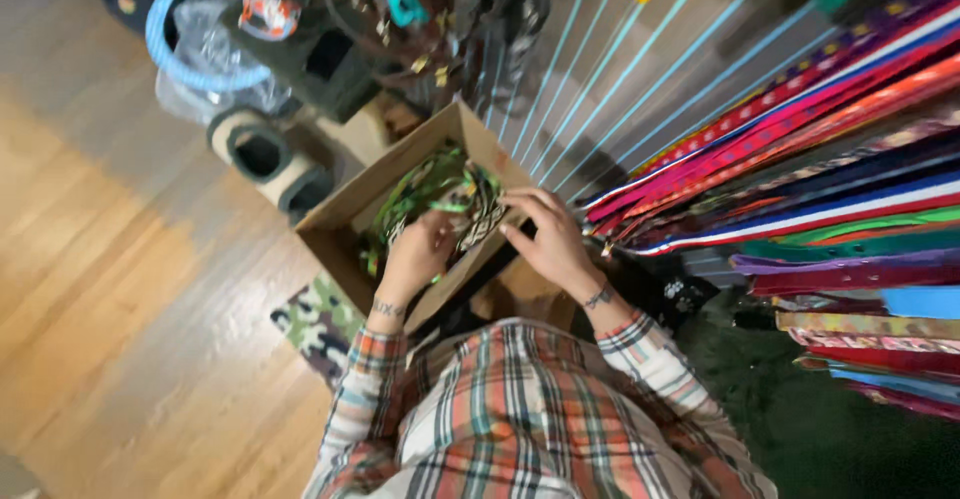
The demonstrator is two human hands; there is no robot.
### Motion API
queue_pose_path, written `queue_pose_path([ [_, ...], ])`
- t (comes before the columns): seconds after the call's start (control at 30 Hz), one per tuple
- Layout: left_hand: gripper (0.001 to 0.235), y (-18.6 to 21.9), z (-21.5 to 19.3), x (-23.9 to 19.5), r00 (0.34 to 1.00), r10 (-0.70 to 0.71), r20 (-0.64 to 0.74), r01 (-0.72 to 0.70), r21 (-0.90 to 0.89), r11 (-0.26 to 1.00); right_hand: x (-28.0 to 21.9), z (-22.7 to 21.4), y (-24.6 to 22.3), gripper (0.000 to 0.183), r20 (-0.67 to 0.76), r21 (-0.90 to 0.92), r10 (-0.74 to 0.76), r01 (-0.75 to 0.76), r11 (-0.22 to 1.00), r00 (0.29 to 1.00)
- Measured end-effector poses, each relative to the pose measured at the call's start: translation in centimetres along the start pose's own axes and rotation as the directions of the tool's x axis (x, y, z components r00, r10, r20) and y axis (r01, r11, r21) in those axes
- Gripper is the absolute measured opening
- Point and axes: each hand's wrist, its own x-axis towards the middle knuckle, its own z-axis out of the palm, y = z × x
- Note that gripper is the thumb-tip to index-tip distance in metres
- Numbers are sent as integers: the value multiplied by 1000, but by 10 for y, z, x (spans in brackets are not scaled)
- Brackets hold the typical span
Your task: The person takes various pet leashes and collars from a cardboard box and hangs them one by one onto metal display hooks on a wall-mounted rack.
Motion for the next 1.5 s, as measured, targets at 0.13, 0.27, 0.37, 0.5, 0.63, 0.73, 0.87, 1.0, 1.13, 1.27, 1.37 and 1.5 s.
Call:
queue_pose_path([
  [0.13,26,-42,8,-12,987,-158,-7,158,46,986,3,32,10,45,135,-23,7,-4,1000,991],
  [0.27,31,-50,-2,-28,977,-210,-47,214,107,971,8,54,20,41,314,-16,32,-28,999,949],
  [0.37,36,-73,13,-29,969,-248,-25,249,156,956,7,76,36,38,412,-62,78,-58,996,908],
  [0.5,39,-97,29,-26,961,-276,-14,272,226,935,13,98,49,37,519,-211,199,-100,972,831],
  [0.63,40,-112,30,-27,955,-297,-27,293,262,919,21,115,54,35,592,-314,268,-88,945,760],
  [0.73,40,-115,32,-28,952,-306,-13,298,275,914,21,131,67,32,614,-344,301,-95,934,730],
  [0.87,42,-117,37,-27,953,-302,16,288,255,923,22,148,76,35,635,-456,351,-33,889,688],
  [1.0,43,-113,39,-23,942,-333,41,314,239,919,20,181,97,45,659,-506,349,50,861,666],
  [1.13,42,-114,46,-26,949,-309,54,288,242,927,32,190,69,56,701,-482,363,34,875,614],
  [1.27,40,-105,38,-31,956,-283,74,262,216,941,19,218,102,33,684,-528,422,4,849,595],
  [1.37,41,-98,29,-32,965,-260,43,247,193,949,25,204,83,25,671,-564,438,28,826,599],
  [1.5,42,-94,29,-28,980,-197,34,190,148,971,14,218,96,37,673,-667,471,193,719,571],
])
